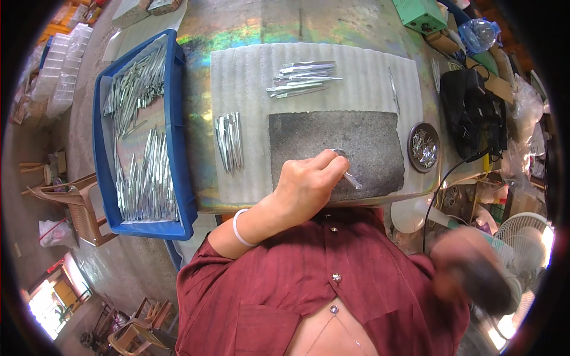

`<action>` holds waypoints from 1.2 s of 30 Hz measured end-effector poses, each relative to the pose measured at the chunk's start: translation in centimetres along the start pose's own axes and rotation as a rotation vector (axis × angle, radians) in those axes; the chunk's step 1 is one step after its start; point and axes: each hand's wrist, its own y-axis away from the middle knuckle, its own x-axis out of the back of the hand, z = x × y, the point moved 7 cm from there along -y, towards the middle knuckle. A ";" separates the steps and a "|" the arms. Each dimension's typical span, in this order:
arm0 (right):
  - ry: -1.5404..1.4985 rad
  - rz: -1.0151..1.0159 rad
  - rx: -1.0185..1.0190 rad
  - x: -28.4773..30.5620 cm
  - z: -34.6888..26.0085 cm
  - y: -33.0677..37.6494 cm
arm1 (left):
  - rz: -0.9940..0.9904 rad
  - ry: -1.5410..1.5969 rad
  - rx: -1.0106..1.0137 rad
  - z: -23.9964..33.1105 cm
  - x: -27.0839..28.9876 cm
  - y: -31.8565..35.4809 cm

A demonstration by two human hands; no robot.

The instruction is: Stamping or marking small metal strips using a punch and a hammer on a metal block.

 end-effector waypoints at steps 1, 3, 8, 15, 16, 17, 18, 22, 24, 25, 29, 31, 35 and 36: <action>-0.386 0.264 0.228 2.8 -1.3 1.8 | -0.002 0.004 -0.013 0.3 0.1 0.1; -0.005 0.005 0.084 -1.1 -1.1 -2.9 | -0.021 0.004 -0.009 0.7 -0.4 0.1; 0.562 -0.046 0.050 -2.4 -1.6 -5.1 | -0.017 -0.029 0.007 -0.3 -0.6 0.8; 0.496 -0.240 0.097 -3.5 -0.5 -4.7 | -0.001 -0.008 0.030 -0.1 0.0 0.5; 0.342 -0.209 0.019 -3.4 -0.2 -5.0 | -0.021 -0.002 0.030 0.0 0.0 0.5; 0.342 -0.144 0.008 -2.5 -0.3 -4.7 | -0.040 0.004 0.031 0.0 0.0 0.5; 0.342 -0.079 -0.002 -1.4 -0.3 -4.2 | -0.042 0.013 0.026 0.1 0.3 0.2; 0.244 0.098 -0.166 -2.4 4.0 -4.6 | 0.022 0.993 0.487 -1.6 2.4 0.6; 0.241 0.093 -0.187 -3.9 6.7 -4.7 | 0.126 1.408 0.603 -2.2 3.0 0.3; 0.298 0.067 -0.204 -4.8 8.3 -4.6 | 0.144 1.493 0.605 -2.3 3.0 0.3; 0.458 0.029 -0.266 -6.9 11.2 -4.4 | 0.154 1.557 0.662 -2.7 2.8 0.2; 0.491 0.008 -0.234 -7.4 11.1 -4.7 | 0.177 1.591 0.694 -3.0 2.6 0.3; 0.434 -0.051 -0.140 -6.6 11.1 -5.8 | 0.174 1.551 0.697 -3.7 2.3 0.2; 0.439 -0.047 -0.144 -6.1 11.9 -6.3 | 0.171 1.453 0.697 -3.7 2.7 0.2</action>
